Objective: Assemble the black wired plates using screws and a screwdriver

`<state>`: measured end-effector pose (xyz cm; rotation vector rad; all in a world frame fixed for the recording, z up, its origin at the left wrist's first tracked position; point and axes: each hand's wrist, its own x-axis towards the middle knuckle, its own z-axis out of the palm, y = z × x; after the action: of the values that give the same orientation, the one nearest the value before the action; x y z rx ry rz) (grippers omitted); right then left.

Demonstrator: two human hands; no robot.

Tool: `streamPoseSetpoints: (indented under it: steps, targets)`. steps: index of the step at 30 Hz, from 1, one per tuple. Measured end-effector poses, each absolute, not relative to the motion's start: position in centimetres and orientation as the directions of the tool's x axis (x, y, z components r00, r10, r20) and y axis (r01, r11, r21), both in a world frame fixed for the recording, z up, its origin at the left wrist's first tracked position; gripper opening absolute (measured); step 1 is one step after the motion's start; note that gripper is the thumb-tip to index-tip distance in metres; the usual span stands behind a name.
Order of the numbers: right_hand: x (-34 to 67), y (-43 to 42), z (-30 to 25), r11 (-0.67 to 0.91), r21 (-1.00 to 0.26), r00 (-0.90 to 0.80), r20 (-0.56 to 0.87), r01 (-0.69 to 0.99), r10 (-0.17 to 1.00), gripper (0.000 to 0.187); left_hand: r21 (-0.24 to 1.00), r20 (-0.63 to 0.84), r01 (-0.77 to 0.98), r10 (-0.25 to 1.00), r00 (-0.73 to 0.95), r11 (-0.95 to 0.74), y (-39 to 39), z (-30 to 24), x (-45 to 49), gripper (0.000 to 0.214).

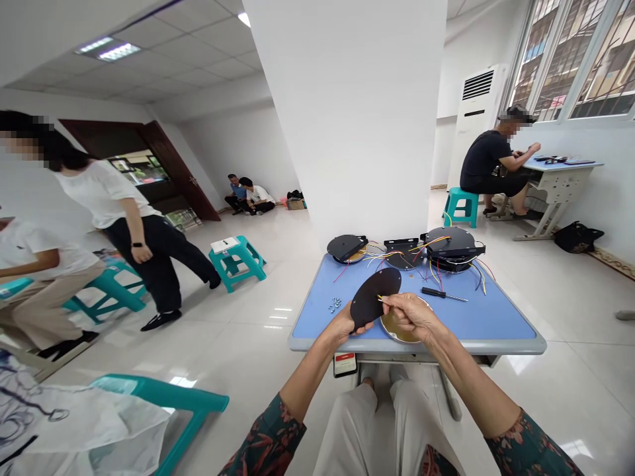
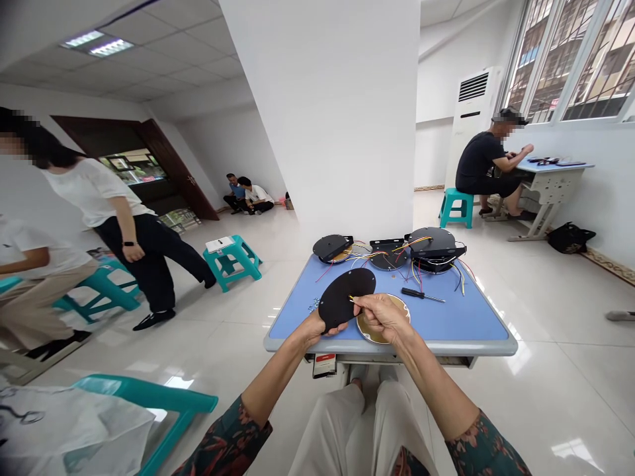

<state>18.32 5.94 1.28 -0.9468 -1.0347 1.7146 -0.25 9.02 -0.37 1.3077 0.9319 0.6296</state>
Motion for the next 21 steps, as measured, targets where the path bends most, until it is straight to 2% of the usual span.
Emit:
streamPoseSetpoints:
  steps: [5, 10, 15, 21]
  targets:
    - [18.1, 6.0, 1.3, -0.253, -0.913, -0.280, -0.164, -0.321, 0.946, 0.029, 0.970, -0.242, 0.127, 0.830, 0.502, 0.206, 8.8, -0.9, 0.6, 0.030]
    - [18.7, 6.1, 1.4, -0.291, -0.899, -0.308, -0.190, -0.327, 0.932, 0.026, 0.990, -0.109, 0.129, 0.857, 0.504, 0.050, 8.9, -1.0, 0.6, 0.021]
    - [19.3, 6.1, 1.6, -0.343, -0.879, -0.362, -0.218, -0.331, 0.906, 0.025, 0.990, -0.074, 0.142, 0.844, 0.532, -0.003, 8.9, -0.4, 0.2, 0.016]
    - [18.9, 5.4, 1.4, -0.260, -0.889, -0.330, -0.133, -0.376, 0.935, 0.029, 0.986, -0.132, 0.156, 0.848, 0.513, 0.059, 8.5, -0.6, 0.7, 0.025]
